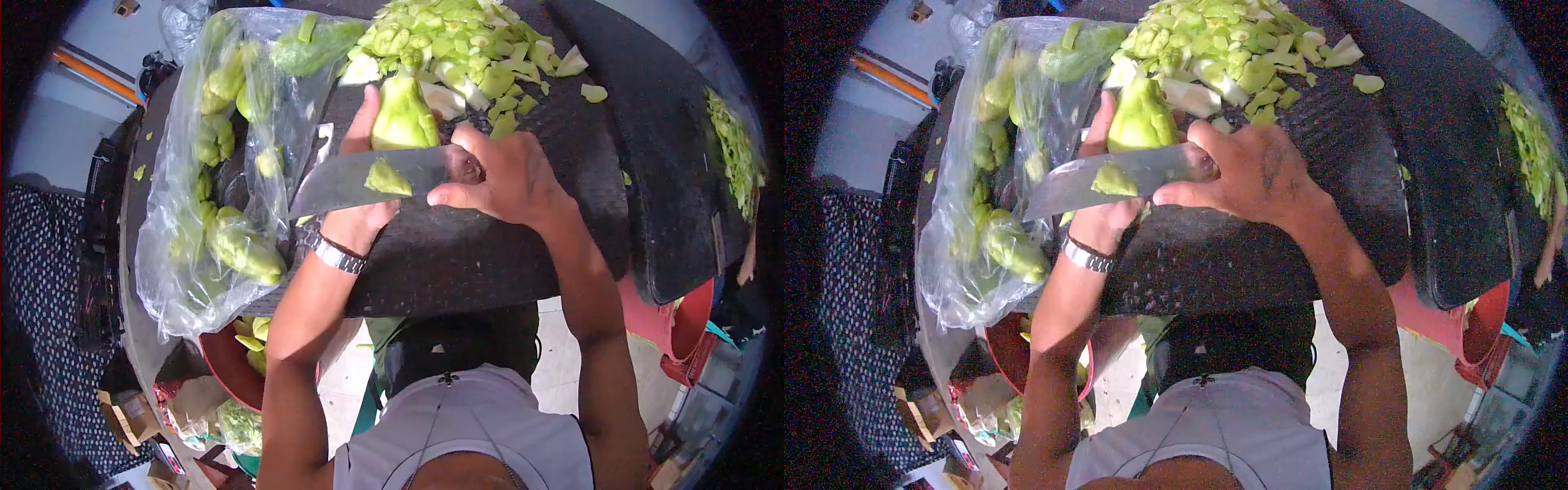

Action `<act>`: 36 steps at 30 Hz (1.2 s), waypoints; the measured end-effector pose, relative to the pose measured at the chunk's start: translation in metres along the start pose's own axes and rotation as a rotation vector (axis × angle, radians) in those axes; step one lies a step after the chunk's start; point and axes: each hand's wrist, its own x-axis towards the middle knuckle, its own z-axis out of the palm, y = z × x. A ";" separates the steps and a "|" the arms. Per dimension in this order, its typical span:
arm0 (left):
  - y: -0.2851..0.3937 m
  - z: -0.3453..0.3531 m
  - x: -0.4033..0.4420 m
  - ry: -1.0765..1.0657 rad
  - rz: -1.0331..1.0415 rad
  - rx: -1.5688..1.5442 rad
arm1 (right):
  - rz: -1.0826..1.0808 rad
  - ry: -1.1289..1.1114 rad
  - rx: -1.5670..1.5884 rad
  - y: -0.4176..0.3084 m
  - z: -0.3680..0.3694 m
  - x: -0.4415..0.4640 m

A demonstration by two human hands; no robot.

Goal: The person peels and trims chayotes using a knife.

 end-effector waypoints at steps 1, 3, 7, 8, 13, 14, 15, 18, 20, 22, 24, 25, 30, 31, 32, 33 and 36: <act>0.000 -0.001 0.001 0.004 -0.011 -0.030 | -0.013 0.014 -0.021 0.003 0.001 0.001; -0.001 -0.002 0.003 0.008 -0.037 -0.091 | -0.024 0.028 -0.035 0.004 0.003 0.000; 0.000 0.009 -0.003 -0.034 -0.019 -0.092 | -0.040 0.027 -0.022 0.001 0.003 -0.001; 0.003 0.011 -0.004 -0.019 -0.014 -0.070 | -0.044 0.027 -0.025 0.001 0.003 -0.002; 0.003 0.005 -0.005 -0.017 0.037 0.049 | 0.054 0.084 -0.069 0.025 -0.006 0.000; 0.003 0.006 -0.007 -0.019 0.029 0.041 | 0.085 0.101 -0.071 0.029 -0.009 0.000; 0.004 0.007 -0.009 -0.024 0.025 0.030 | 0.103 0.094 -0.062 0.026 -0.009 0.000; 0.001 0.004 -0.003 0.002 0.015 0.024 | 0.068 0.106 -0.039 0.013 -0.005 0.003; -0.003 0.007 -0.001 0.071 0.005 -0.009 | -0.043 0.141 -0.025 0.010 0.003 0.003; 0.002 -0.004 -0.005 -0.055 -0.023 0.022 | 0.118 0.109 -0.038 0.016 -0.009 0.002; 0.010 -0.006 -0.006 -0.152 0.022 0.045 | 0.264 0.089 -0.116 0.040 -0.025 0.003; 0.014 0.004 -0.006 0.018 -0.018 0.058 | 0.310 0.103 -0.130 0.047 -0.028 0.004; 0.008 -0.001 0.000 0.024 -0.031 0.006 | 0.395 0.175 -0.033 0.038 -0.020 0.006; 0.006 0.000 0.000 0.058 -0.013 0.015 | 0.410 0.180 0.007 0.030 -0.016 0.008; 0.004 0.003 0.001 0.092 0.003 0.027 | 0.502 0.129 0.096 0.022 -0.017 0.010; 0.004 0.004 0.001 0.126 0.019 0.040 | 0.552 0.111 0.114 0.024 -0.014 0.011; 0.003 0.001 0.002 0.182 0.066 0.075 | 0.728 0.024 0.290 0.030 -0.009 0.008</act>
